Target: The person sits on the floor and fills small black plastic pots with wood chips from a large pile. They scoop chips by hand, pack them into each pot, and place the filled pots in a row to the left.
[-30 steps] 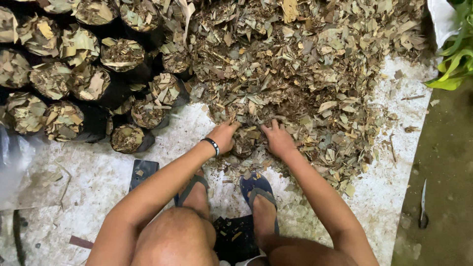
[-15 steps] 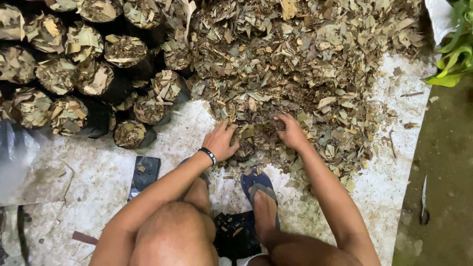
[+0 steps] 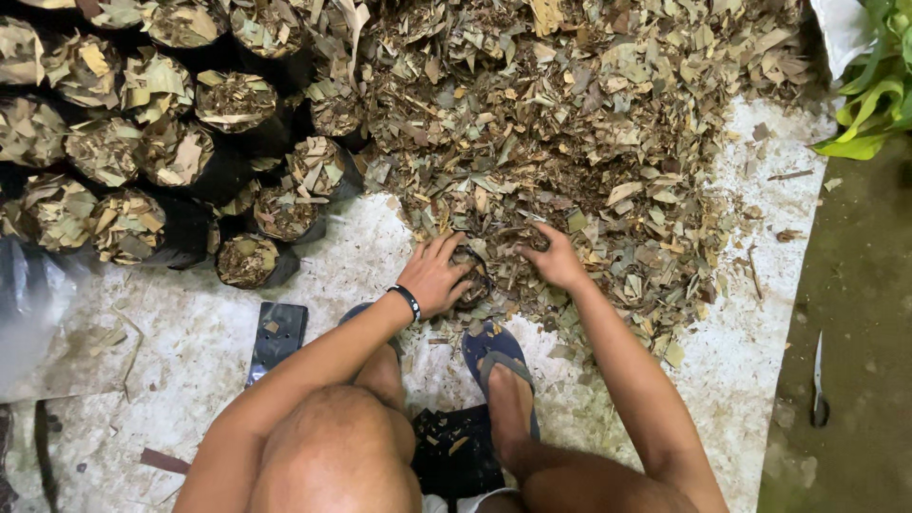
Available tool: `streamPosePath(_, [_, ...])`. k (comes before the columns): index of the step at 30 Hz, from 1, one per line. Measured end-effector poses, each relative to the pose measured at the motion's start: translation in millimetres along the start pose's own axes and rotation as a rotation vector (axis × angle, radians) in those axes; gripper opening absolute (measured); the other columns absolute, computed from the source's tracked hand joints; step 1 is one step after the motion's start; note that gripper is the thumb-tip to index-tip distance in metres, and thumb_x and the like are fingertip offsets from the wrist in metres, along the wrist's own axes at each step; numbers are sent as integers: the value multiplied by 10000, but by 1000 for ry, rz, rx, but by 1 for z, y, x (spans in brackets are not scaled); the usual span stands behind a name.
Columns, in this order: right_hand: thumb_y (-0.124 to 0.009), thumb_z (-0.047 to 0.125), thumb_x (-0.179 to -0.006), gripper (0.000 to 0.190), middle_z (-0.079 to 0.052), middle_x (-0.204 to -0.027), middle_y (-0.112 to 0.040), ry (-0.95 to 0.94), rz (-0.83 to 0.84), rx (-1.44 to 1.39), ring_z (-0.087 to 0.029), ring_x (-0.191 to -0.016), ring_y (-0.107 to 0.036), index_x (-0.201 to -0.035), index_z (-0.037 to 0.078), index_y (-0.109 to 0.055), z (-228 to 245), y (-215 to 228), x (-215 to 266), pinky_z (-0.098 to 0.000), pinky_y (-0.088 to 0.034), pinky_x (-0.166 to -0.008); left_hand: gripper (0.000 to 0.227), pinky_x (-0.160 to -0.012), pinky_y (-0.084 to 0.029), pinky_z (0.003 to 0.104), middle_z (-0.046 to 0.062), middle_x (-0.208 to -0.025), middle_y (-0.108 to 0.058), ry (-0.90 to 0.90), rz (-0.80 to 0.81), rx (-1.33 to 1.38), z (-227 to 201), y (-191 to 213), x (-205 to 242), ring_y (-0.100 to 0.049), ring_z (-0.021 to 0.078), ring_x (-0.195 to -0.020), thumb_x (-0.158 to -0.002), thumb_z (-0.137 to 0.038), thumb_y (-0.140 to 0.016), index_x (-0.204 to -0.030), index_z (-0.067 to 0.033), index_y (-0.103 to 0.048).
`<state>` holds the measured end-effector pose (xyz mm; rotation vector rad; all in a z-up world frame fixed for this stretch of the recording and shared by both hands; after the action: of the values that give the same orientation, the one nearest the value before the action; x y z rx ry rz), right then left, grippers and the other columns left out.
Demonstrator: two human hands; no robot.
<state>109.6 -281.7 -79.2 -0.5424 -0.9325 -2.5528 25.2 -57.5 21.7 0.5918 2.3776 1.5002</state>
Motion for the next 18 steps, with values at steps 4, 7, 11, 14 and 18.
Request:
streamPosePath(4, [-838,294,-866,710,-190,-1347,-671,47,-86,-180,-277,-1238,-616,-1425,-29,-543,3,6,0,-393,-429,-1109,372,-1106,-294,635,237,-1516,-401,26,54,-41,0,-3,-15,-342,402,-1403,-924,-446,-630,-1138,-178,-774])
streamPosePath(7, [-816,291,-834,716,-175,-1304,-706,8,-102,-448,-277,-1189,-659,-1414,-30,-546,5,4,3,-393,-480,-1080,332,-1084,-343,586,199,-1525,-419,46,180,24,6,-13,-19,-367,360,-1429,-955,-401,-625,-1138,-162,-766])
streamPosePath(11, [-801,241,-889,652,-140,-1279,-689,-46,-231,-466,-267,-1187,-657,-1421,-8,-518,18,8,17,-397,-484,-1074,255,-1134,-394,526,164,-1473,-492,20,52,260,21,0,-14,-449,367,-1370,-945,-276,-681,-1136,-123,-750])
streamPosePath(14, [-773,192,-925,573,-149,-1277,-713,55,-390,-355,-278,-1189,-677,-1436,64,-548,46,1,33,-410,-502,-1069,284,-1112,-430,493,191,-1430,-502,54,-24,362,38,4,-7,-488,391,-1332,-938,-205,-704,-1179,-56,-705])
streamPosePath(18, [-646,48,-944,598,-207,-1468,-555,532,-539,-164,-385,-1321,-611,-1515,202,-560,105,-23,70,-462,-607,-1076,335,-1017,-506,468,197,-1355,-549,178,0,358,56,-8,1,-583,413,-1205,-890,-151,-705,-1208,-46,-701])
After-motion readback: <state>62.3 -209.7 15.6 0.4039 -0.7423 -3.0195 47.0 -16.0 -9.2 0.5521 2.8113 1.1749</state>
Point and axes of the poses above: each hand's wrist, its own x-axis away from the middle knuckle, its own y-axis out of the back of the hand, z = x × y, the point moved 9 cm from there along -x, towards the middle knuckle
